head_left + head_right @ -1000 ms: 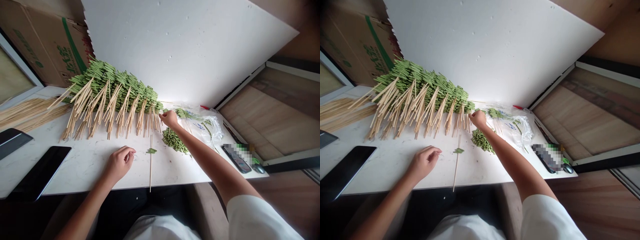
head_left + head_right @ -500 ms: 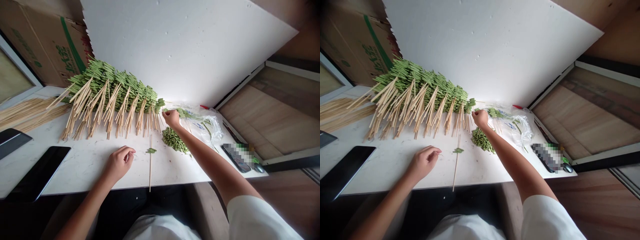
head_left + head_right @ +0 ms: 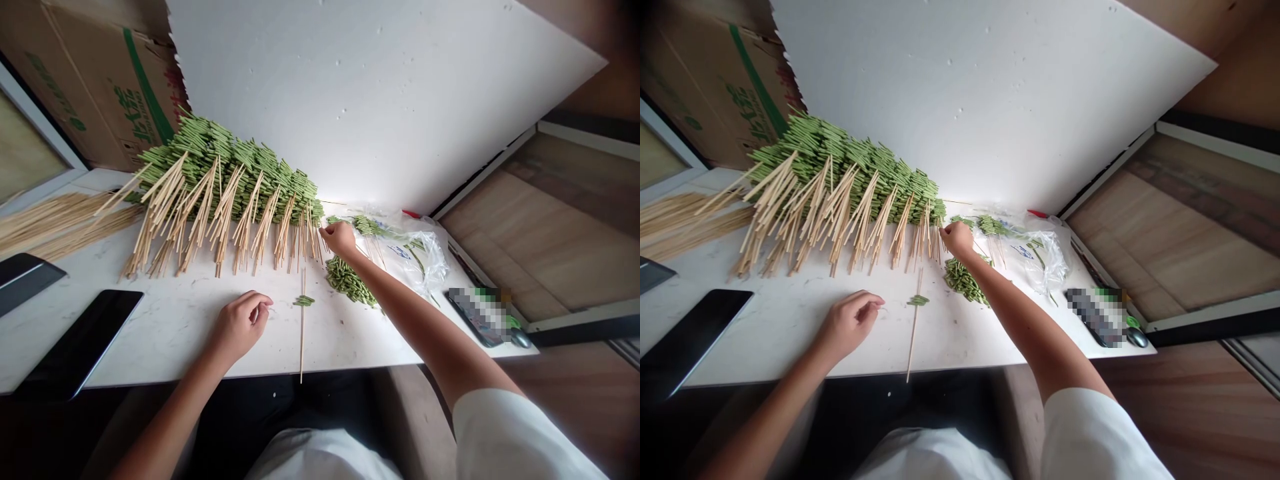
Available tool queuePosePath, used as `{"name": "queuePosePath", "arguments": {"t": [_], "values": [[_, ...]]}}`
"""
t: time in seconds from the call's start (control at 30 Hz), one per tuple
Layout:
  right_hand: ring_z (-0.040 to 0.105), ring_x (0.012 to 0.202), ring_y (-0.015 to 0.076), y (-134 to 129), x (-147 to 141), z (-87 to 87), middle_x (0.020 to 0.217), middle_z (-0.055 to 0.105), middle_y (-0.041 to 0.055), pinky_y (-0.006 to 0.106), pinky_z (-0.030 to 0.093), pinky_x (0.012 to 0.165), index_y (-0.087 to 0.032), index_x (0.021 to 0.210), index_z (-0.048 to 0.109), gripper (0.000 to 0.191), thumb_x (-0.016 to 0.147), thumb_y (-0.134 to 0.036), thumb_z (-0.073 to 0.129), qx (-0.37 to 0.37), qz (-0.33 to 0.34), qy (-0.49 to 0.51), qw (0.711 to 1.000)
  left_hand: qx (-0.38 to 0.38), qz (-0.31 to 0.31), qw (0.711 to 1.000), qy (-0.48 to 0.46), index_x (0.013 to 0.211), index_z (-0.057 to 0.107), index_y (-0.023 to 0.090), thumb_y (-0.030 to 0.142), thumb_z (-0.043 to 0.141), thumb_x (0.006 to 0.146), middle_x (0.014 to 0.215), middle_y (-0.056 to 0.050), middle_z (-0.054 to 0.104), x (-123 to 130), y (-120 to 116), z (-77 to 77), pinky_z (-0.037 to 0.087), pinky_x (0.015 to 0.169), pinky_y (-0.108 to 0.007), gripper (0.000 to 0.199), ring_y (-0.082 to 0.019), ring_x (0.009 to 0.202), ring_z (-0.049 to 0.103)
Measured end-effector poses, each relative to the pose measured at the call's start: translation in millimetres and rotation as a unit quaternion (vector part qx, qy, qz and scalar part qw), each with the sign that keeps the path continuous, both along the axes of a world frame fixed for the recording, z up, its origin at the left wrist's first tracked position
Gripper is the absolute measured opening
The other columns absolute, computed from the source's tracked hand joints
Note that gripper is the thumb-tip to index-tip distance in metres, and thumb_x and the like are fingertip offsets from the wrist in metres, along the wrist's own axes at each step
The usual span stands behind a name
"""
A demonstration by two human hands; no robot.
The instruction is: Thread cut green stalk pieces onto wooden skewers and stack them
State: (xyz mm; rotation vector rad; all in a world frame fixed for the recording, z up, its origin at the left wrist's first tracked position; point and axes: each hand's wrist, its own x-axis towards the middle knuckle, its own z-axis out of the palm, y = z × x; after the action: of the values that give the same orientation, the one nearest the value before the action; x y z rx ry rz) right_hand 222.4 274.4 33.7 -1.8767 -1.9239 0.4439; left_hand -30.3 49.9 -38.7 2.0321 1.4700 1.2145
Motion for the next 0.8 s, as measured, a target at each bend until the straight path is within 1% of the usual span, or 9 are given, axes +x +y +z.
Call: {"name": "queuePosePath", "arguments": {"t": [0.07, 0.17, 0.23, 0.33, 0.43, 0.53, 0.63, 0.8], "values": [[0.033, 0.046, 0.0102, 1.7, -2.4, -0.1, 0.048, 0.047, -0.0014, 0.028, 0.028, 0.051, -0.020, 0.051, 0.049, 0.053, 0.099, -0.032, 0.067, -0.004, -0.005, -0.012, 1.000, -0.002, 0.000, 1.000, 0.001, 0.095, 0.071, 0.020, 0.013, 0.055, 0.099, 0.092, -0.002, 0.076, -0.2, 0.0, -0.3, 0.049, 0.067, -0.028, 0.018, -0.014, 0.065, 0.064], [0.045, 0.049, 0.0119, 6.2, -5.9, -1.4, 0.056, 0.061, 0.0031, 0.027, 0.034, 0.053, -0.018, 0.055, 0.061, 0.045, 0.097, -0.033, 0.071, -0.017, -0.007, -0.011, 1.000, -0.004, -0.003, 1.000, -0.001, 0.095, 0.071, 0.020, 0.014, 0.054, 0.100, 0.092, -0.002, 0.076, -0.5, 0.0, -0.8, 0.049, 0.067, -0.027, 0.018, -0.014, 0.067, 0.065], [0.053, 0.053, 0.0132, 10.3, -7.4, -3.0, 0.064, 0.069, 0.0060, 0.027, 0.037, 0.054, -0.017, 0.060, 0.068, 0.037, 0.094, -0.030, 0.074, -0.034, -0.013, -0.008, 0.999, -0.006, -0.004, 1.000, -0.003, 0.095, 0.071, 0.020, 0.014, 0.054, 0.100, 0.093, -0.002, 0.076, -0.6, 0.0, -0.9, 0.049, 0.068, -0.027, 0.019, -0.014, 0.069, 0.066], [0.058, 0.056, 0.0133, 16.5, -7.6, -6.2, 0.069, 0.073, 0.0067, 0.025, 0.040, 0.054, -0.015, 0.064, 0.073, 0.025, 0.087, -0.024, 0.079, -0.045, -0.029, 0.017, 0.998, -0.006, -0.003, 1.000, -0.003, 0.095, 0.071, 0.020, 0.014, 0.053, 0.100, 0.092, -0.003, 0.076, -0.3, 0.1, -0.3, 0.049, 0.067, -0.028, 0.019, -0.014, 0.068, 0.066], [0.055, 0.054, 0.0121, 19.7, -6.1, -9.9, 0.063, 0.069, 0.0048, 0.024, 0.040, 0.053, -0.015, 0.062, 0.072, 0.024, 0.084, -0.022, 0.078, -0.031, -0.047, 0.058, 0.997, -0.005, -0.003, 1.000, -0.006, 0.094, 0.071, 0.020, 0.014, 0.053, 0.100, 0.092, -0.003, 0.076, 0.3, 0.3, 1.0, 0.049, 0.067, -0.028, 0.019, -0.015, 0.069, 0.067], [0.050, 0.050, 0.0111, 18.4, -4.8, -13.3, 0.054, 0.062, 0.0027, 0.025, 0.039, 0.052, -0.016, 0.057, 0.067, 0.031, 0.086, -0.021, 0.074, -0.006, -0.051, 0.088, 0.995, -0.006, -0.003, 1.000, -0.008, 0.094, 0.071, 0.020, 0.013, 0.053, 0.099, 0.092, -0.003, 0.076, 0.7, 0.3, 2.1, 0.050, 0.067, -0.028, 0.020, -0.015, 0.070, 0.068], [0.047, 0.049, 0.0108, 15.9, -4.9, -15.1, 0.050, 0.056, 0.0009, 0.025, 0.039, 0.053, -0.017, 0.051, 0.060, 0.038, 0.087, -0.021, 0.072, 0.019, -0.045, 0.099, 0.994, -0.005, -0.001, 1.000, -0.006, 0.094, 0.071, 0.020, 0.013, 0.054, 0.098, 0.092, -0.003, 0.076, 0.6, 0.1, 1.9, 0.050, 0.067, -0.029, 0.019, -0.015, 0.069, 0.068], [0.042, 0.048, 0.0099, 14.8, -7.9, -15.8, 0.047, 0.050, -0.0016, 0.025, 0.039, 0.053, -0.019, 0.048, 0.053, 0.040, 0.084, -0.016, 0.071, 0.028, -0.051, 0.107, 0.993, -0.007, -0.001, 1.000, -0.001, 0.095, 0.071, 0.020, 0.014, 0.053, 0.100, 0.093, -0.003, 0.077, -0.1, 0.1, 0.0, 0.050, 0.068, -0.029, 0.019, -0.016, 0.072, 0.069]]}}
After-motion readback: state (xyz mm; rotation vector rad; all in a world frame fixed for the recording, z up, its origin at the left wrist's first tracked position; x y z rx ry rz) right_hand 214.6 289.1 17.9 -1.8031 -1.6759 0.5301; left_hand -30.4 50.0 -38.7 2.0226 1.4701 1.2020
